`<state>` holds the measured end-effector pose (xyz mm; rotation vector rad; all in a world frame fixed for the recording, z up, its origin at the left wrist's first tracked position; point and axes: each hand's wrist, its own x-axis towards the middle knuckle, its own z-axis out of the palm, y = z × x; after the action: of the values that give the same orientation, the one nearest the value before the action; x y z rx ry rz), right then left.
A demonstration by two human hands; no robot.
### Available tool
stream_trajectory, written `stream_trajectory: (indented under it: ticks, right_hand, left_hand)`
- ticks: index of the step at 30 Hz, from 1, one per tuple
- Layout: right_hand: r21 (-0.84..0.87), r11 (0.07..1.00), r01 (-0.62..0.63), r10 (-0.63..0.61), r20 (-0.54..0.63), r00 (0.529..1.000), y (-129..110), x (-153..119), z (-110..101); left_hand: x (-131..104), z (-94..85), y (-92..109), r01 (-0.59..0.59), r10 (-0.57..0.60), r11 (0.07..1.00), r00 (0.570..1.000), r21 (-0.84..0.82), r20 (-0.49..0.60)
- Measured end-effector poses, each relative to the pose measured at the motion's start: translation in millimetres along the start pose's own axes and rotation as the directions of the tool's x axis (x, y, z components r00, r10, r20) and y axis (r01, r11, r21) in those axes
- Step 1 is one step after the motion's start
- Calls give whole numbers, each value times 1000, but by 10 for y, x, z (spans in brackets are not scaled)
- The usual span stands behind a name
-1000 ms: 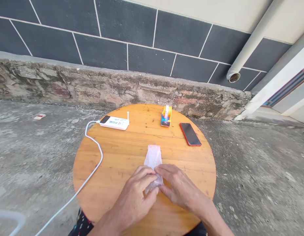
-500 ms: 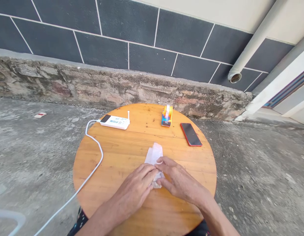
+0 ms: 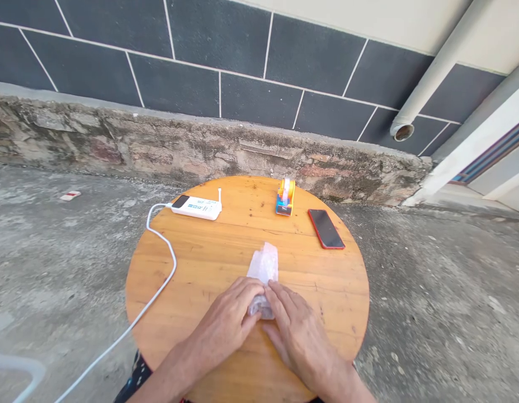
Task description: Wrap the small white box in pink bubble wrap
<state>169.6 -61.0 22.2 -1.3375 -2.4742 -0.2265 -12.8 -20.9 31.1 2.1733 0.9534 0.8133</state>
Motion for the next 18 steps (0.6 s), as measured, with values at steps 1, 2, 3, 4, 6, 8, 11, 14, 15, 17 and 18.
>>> stream_trajectory:
  ticks: [1, 2, 3, 4, 6, 8, 11, 14, 15, 17, 18]
  right_hand:
    - [-36, 999, 2, -2, -10, 1000, -19, 0, 21]
    - [-66, 998, 4, -5, -20, 1000, -37, 4, 37]
    - [-87, 996, 7, -10, -32, 999, -54, 10, 50]
    - [-102, 995, 11, -15, -44, 999, -69, 16, 59]
    - [-120, 993, 13, -22, -73, 997, -94, 20, 70]
    - [-132, 991, 13, -27, -103, 994, -109, 15, 72]
    - [-144, 989, 19, -38, -130, 991, -117, 9, 67]
    - [-155, 988, 21, -42, -134, 990, -116, 10, 63]
    - [-161, 987, 21, -43, -135, 990, -116, 10, 64]
    - [-171, 985, 21, -44, -134, 990, -114, 6, 70]
    - [-174, 985, 20, -43, -134, 990, -114, 3, 75]
  left_hand:
    - [-7, 1, 4, 15, -15, 1000, 1000, -7, -4]
    - [-16, -6, 11, 26, -26, 1000, 1000, -15, -6]
    - [-26, -23, 18, 31, -31, 999, 1000, -28, -5]
    - [-36, -51, 27, 35, -35, 998, 999, -45, -1]
    - [-47, -127, 39, 56, -54, 994, 998, -98, 18]
    - [-27, -210, 34, 126, -125, 977, 992, -170, 15]
    - [99, -274, -15, 288, -311, 929, 948, -234, -69]
    - [326, -231, -96, 375, -383, 921, 922, -107, -64]
    - [409, -199, -123, 388, -392, 919, 918, -73, -53]
    - [565, -130, -170, 408, -409, 913, 911, -27, -46]
    - [633, -97, -188, 421, -421, 907, 906, -10, -45]
